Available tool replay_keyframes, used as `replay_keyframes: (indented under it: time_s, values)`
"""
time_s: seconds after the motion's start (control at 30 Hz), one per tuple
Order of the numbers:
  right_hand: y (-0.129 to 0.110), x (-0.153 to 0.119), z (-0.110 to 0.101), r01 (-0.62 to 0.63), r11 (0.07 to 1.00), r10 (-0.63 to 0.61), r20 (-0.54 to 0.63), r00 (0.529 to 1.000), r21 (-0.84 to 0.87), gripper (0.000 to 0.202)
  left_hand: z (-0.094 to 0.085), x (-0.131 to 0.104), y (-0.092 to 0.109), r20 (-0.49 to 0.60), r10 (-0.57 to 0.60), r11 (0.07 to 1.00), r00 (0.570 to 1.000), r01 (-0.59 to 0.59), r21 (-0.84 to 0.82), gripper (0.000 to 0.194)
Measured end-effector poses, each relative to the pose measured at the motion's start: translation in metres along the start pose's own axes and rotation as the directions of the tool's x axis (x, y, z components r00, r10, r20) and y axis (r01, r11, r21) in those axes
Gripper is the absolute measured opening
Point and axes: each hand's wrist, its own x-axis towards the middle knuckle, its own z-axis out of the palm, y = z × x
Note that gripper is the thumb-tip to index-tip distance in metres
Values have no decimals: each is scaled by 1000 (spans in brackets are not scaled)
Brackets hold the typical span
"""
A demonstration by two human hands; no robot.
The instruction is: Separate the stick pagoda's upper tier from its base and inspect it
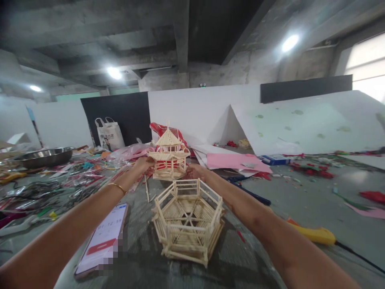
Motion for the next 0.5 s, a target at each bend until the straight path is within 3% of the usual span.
replay_keyframes:
  time_s: [0.3,0.5]
  values:
    - [-15,-3,2,93,994,-92,-33,995,54,12,-5,8,11,-17,1,996,1000,-2,-94,22]
    - [-13,-2,2,73,997,-71,-75,995,34,18,0,12,9,-16,31,986,999,-33,-161,20]
